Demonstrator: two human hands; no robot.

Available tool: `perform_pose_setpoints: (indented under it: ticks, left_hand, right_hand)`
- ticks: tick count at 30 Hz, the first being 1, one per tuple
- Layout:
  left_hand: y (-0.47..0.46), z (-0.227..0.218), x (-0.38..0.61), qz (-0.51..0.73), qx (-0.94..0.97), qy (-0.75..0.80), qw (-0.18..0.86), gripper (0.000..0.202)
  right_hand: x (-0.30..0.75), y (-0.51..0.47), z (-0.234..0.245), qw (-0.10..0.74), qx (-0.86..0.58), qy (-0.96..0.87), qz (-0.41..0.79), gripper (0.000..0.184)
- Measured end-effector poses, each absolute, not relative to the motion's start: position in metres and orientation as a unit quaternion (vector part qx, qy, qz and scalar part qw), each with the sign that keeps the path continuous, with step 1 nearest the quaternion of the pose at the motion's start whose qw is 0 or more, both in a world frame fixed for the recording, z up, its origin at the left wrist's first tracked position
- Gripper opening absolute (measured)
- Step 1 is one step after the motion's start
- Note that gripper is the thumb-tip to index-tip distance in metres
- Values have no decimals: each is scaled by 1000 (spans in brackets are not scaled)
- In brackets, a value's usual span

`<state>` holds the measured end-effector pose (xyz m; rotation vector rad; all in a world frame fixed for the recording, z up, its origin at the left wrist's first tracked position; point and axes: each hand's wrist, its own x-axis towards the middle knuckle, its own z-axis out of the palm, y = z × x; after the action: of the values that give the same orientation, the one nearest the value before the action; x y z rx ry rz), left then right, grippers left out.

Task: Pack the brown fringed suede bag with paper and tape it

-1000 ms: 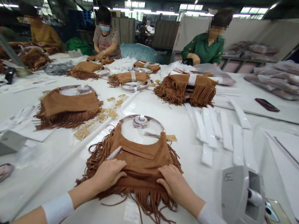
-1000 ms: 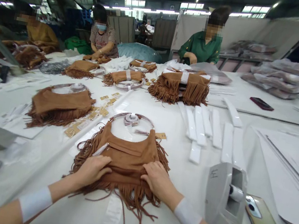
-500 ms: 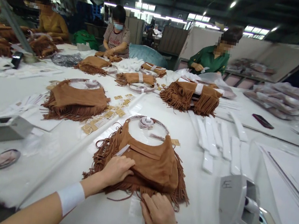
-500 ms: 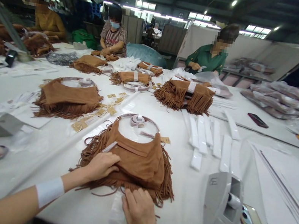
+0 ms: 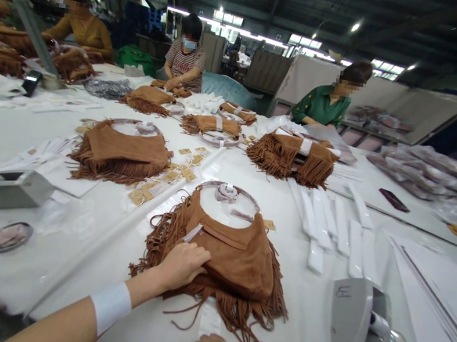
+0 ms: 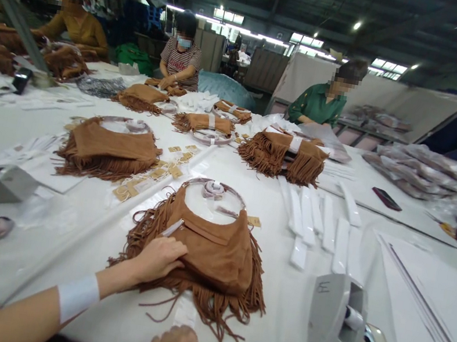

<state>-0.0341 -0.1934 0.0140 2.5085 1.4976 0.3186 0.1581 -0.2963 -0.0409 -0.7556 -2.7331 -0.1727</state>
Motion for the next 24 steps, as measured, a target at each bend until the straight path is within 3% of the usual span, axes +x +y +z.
perform_pose_setpoints:
  ticks: [2,4,7,10,14,20,24]
  left_hand:
    - [-194,13,-34,114,848,507,103,9]
    - [-194,12,-34,117,843,513,112,8]
    - [-196,11,-34,112,846,506,122,5]
    - [-200,13,-35,105,862,480,120,4]
    - [-204,24,-28,75,870,477,102,7]
    - [-212,40,-3,109,875,462,95,30]
    - [-212,37,5,93,885,446,93,11]
  right_hand:
    - [173,-290,-22,177,-289,-940,-32,29]
    - [190,-277,-9,162,-335,-928,-12,11]
    - [215,-259,-3,136,-358,-923,-21,20]
    - [238,-249,1,190,-362,-911,-56,17]
    - [254,-236,20,248,-336,-902,-104,26]
    - [245,-207,31,244,-296,-918,-99,13]
    - [239,-195,31,230,-326,-917,-14,14]
